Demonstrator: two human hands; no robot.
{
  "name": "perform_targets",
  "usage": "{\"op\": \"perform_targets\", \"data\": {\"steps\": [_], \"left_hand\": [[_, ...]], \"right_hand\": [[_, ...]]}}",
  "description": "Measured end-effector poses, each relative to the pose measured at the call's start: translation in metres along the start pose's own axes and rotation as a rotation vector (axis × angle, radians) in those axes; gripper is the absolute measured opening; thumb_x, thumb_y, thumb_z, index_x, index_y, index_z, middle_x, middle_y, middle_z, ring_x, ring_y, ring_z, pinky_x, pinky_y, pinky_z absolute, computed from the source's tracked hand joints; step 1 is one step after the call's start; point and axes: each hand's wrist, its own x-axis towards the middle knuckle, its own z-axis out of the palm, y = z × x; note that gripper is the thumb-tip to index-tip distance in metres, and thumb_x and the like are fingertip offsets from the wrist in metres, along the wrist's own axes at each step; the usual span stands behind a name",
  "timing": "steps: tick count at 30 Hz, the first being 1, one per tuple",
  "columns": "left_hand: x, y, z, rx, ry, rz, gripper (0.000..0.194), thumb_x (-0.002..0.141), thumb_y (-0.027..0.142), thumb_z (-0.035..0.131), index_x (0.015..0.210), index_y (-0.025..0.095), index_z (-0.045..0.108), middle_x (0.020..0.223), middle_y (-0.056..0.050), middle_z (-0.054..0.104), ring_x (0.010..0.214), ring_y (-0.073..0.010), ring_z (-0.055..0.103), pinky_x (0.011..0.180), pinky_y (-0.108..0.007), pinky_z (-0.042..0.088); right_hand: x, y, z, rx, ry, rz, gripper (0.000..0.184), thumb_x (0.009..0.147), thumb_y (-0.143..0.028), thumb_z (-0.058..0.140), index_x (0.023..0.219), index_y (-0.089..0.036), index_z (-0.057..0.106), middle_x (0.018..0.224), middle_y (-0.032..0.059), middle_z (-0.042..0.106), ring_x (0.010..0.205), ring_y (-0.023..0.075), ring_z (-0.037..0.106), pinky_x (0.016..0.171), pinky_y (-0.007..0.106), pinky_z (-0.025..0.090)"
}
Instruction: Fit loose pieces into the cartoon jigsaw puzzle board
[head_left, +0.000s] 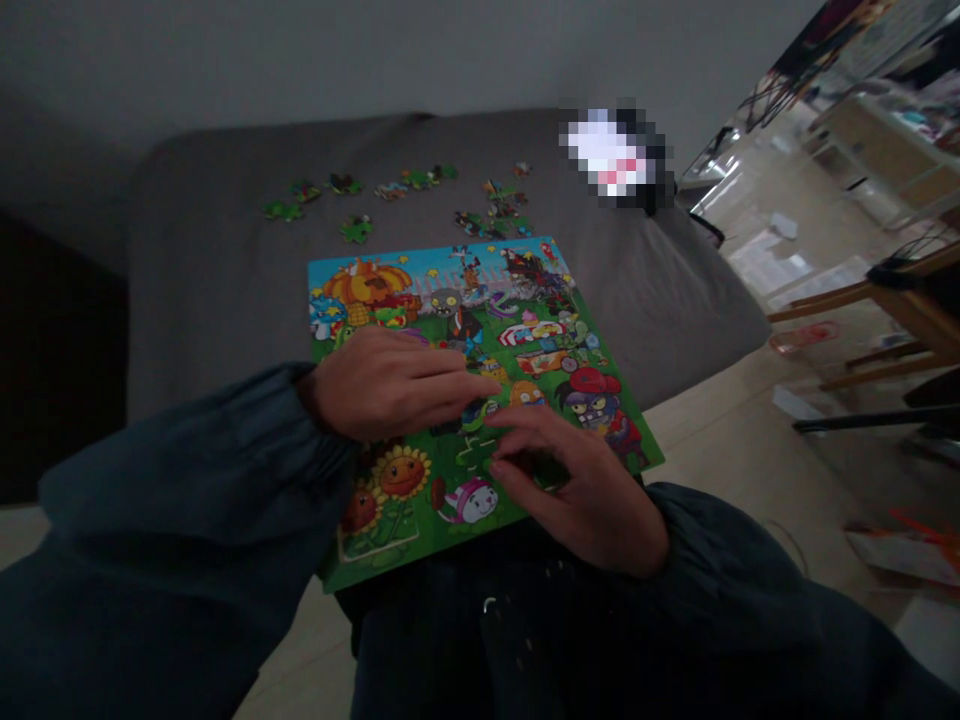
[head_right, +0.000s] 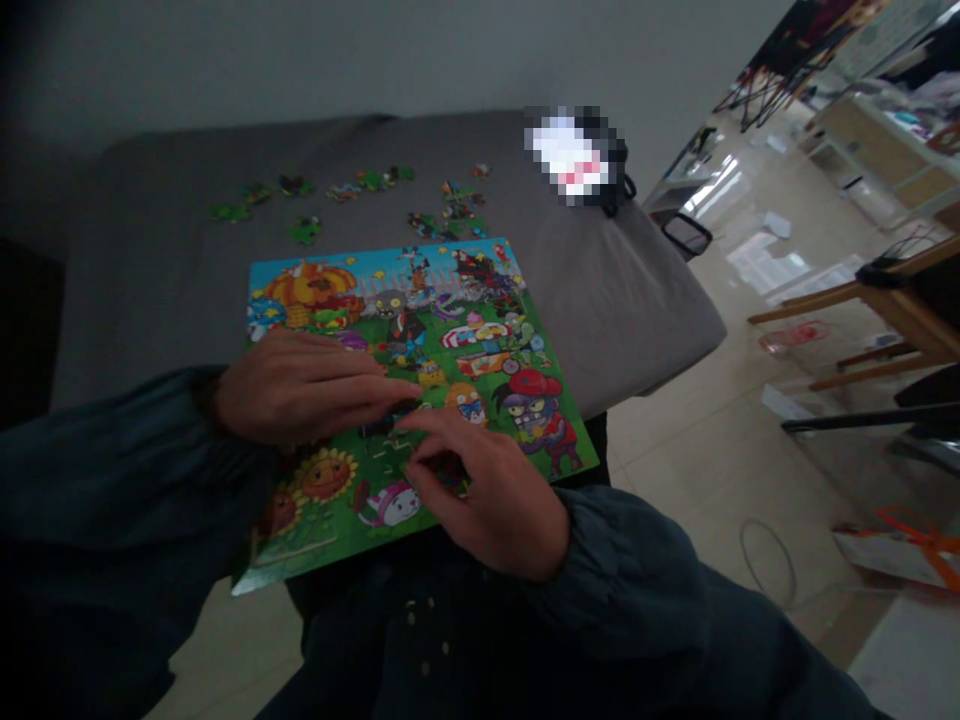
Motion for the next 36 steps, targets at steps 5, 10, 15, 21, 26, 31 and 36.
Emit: {"op": "perform_targets", "data": {"steps": [5,10,15,21,26,31,36], "left_hand": [[0.002,0.002,-0.005,0.032,-0.009,-0.005,0.027,0.103,0.034,0.043,0.122,0.029,0.061,0.090,0.000,0.074,0.066,-0.0131,0.065,0.058,-0.028,0.043],[0.006,0.005,-0.011,0.056,0.005,-0.002,0.023,0.100,0.031,0.050,0.118,0.026,0.064,0.090,0.001,0.074,0.066,-0.0129,0.065,0.058,-0.027,0.044],[0.003,0.006,-0.009,0.049,-0.027,-0.043,0.026,0.100,0.032,0.050,0.122,0.028,0.063,0.092,0.000,0.074,0.069,-0.0132,0.065,0.060,-0.027,0.044],[0.002,0.004,-0.009,0.035,-0.039,-0.045,0.026,0.100,0.032,0.050,0.123,0.028,0.063,0.093,0.000,0.075,0.069,-0.0133,0.066,0.060,-0.028,0.045],[0.002,0.006,-0.010,0.021,-0.084,-0.074,0.027,0.100,0.033,0.048,0.123,0.030,0.062,0.094,-0.001,0.076,0.070,-0.0142,0.067,0.062,-0.028,0.046],[0.000,0.006,-0.009,0.005,-0.075,-0.106,0.029,0.099,0.035,0.049,0.123,0.031,0.064,0.093,-0.002,0.074,0.071,-0.0143,0.066,0.061,-0.028,0.046],[0.003,0.004,-0.009,0.033,-0.077,-0.050,0.027,0.100,0.035,0.049,0.122,0.030,0.063,0.090,-0.001,0.074,0.068,-0.0130,0.065,0.057,-0.027,0.044]], "right_hand": [[0.009,-0.002,-0.001,-0.177,-0.119,-0.127,0.022,0.097,-0.012,0.055,0.114,-0.014,0.069,0.103,0.0063,0.073,0.098,0.0167,0.066,0.091,0.032,0.052],[0.017,-0.001,0.000,-0.239,-0.192,-0.176,0.026,0.100,-0.015,0.052,0.119,-0.016,0.070,0.107,0.0067,0.073,0.101,0.0184,0.063,0.094,0.036,0.050],[0.022,0.001,0.002,-0.271,-0.231,-0.141,0.024,0.099,-0.017,0.055,0.116,-0.018,0.072,0.105,0.0039,0.075,0.097,0.0181,0.062,0.093,0.035,0.049],[0.024,0.001,0.003,-0.296,-0.267,-0.155,0.027,0.099,-0.015,0.053,0.116,-0.020,0.073,0.105,0.0040,0.074,0.101,0.0180,0.061,0.099,0.037,0.046],[0.025,0.000,0.005,-0.343,-0.282,-0.136,0.025,0.099,-0.019,0.055,0.115,-0.022,0.074,0.101,0.0043,0.071,0.102,0.0195,0.058,0.098,0.038,0.045],[0.024,0.001,0.008,-0.390,-0.253,-0.157,0.022,0.098,-0.023,0.058,0.112,-0.024,0.076,0.105,0.0059,0.067,0.102,0.0205,0.054,0.095,0.039,0.046],[0.022,0.005,0.010,-0.418,-0.234,-0.179,0.020,0.096,-0.025,0.061,0.109,-0.024,0.077,0.108,0.0067,0.064,0.103,0.0225,0.052,0.094,0.041,0.046]]}}
